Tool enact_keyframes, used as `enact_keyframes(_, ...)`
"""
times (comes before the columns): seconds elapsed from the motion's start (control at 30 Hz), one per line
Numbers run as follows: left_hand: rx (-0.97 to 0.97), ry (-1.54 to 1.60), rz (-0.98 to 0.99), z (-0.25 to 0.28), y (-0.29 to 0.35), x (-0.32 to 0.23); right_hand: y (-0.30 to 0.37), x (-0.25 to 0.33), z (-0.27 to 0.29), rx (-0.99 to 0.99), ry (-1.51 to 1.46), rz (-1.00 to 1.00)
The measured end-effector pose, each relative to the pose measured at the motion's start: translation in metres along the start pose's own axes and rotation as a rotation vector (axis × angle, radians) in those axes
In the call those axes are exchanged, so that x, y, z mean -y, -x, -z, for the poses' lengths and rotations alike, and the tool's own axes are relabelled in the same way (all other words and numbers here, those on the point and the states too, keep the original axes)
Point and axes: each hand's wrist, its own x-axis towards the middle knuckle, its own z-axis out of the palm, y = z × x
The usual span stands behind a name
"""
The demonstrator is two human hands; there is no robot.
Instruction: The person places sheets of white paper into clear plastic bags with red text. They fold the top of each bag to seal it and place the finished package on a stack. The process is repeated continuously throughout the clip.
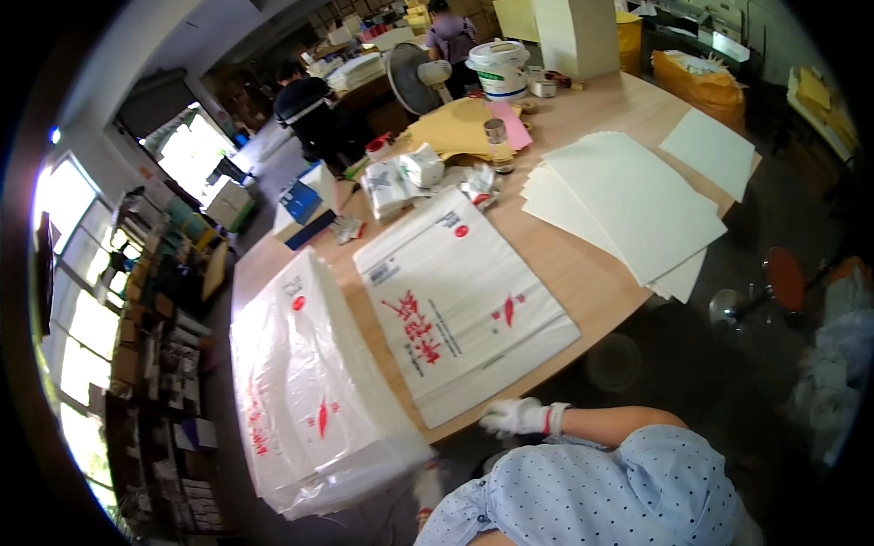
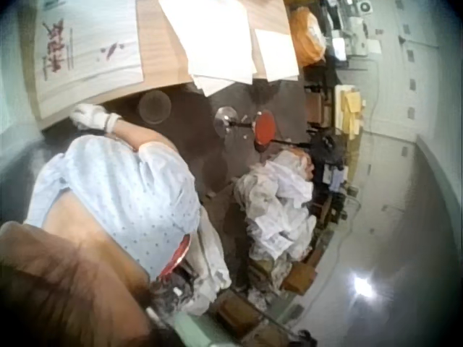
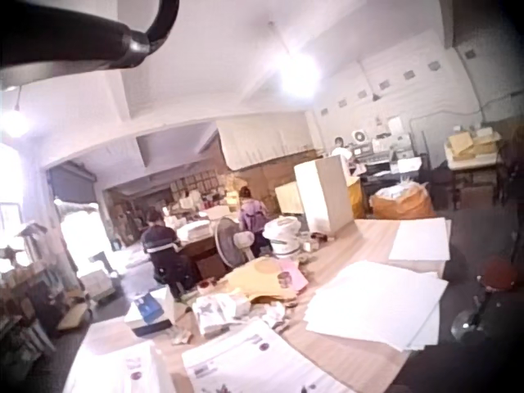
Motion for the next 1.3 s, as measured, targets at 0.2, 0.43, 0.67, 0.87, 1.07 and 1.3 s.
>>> enact_keyframes(0.2,-0.454,-0.042,-0.715,-0.025,-0.12,-0.205,0.073,-0.089,0.093,-0.476,-0.113,-0.097)
enact_keyframes(0.43,-0.003,0.093,-0.437,-0.034,-0.198,-0.193,0.06,-0.075,0.088,-0.402,-0.209,-0.023)
enact_keyframes(0.67,-0.053,0.254,-0.574,-0.003,-0.184,-0.241,-0.054,0.01,0.06,-0.337,-0.674,0.394)
enact_keyframes(0.87,-0.304,0.964,-0.39,0.039,-0.241,-0.21,0.009,0.047,0.13,-0.818,0.862,0.485)
enact_keyframes(1.07,0.063,1.325,-0.327,0.045,-0.223,-0.278,-0.105,0.022,0.131,-0.341,0.139,0.881)
enact_keyframes(1.3,-0.069,1.162,-0.505,0.14,-0.164,-0.325,-0.093,0.009,0.125,-0.469,1.008,0.487)
